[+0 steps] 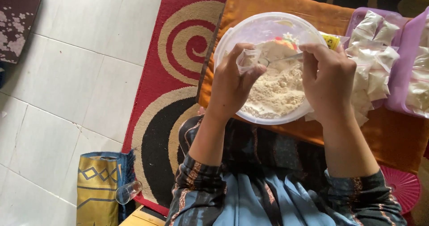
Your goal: Filling small plastic bags with white powder using a spoon and sealing them manually.
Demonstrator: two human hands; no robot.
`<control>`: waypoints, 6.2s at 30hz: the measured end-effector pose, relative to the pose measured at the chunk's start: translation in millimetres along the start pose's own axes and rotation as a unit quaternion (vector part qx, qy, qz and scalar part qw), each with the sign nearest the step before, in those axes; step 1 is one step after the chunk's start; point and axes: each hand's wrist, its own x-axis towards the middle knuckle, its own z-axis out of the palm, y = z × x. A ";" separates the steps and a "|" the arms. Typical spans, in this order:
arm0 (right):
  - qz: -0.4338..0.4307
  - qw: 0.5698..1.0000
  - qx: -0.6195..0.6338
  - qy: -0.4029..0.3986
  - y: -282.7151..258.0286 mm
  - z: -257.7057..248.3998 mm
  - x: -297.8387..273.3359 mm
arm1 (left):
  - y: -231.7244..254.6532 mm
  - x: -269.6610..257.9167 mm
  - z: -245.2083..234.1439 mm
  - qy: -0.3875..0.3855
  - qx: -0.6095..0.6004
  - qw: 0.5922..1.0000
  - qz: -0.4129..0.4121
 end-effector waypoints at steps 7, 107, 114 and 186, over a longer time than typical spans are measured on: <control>0.022 1.000 0.011 0.008 -2.7 -3.5 -2.1 | 9.4 2.8 -2.0 0.007 -0.006 0.999 -0.049; 0.140 0.972 0.189 -0.026 128.4 -79.5 -51.4 | -4.2 7.4 9.4 -0.114 0.148 0.982 0.007; 0.028 0.980 0.194 -0.027 68.7 -88.7 -13.0 | -11.0 7.3 11.5 -0.133 0.108 0.985 0.021; 0.081 0.979 0.187 0.003 106.5 -85.9 -48.1 | -8.9 9.5 13.4 -0.136 0.107 0.985 0.015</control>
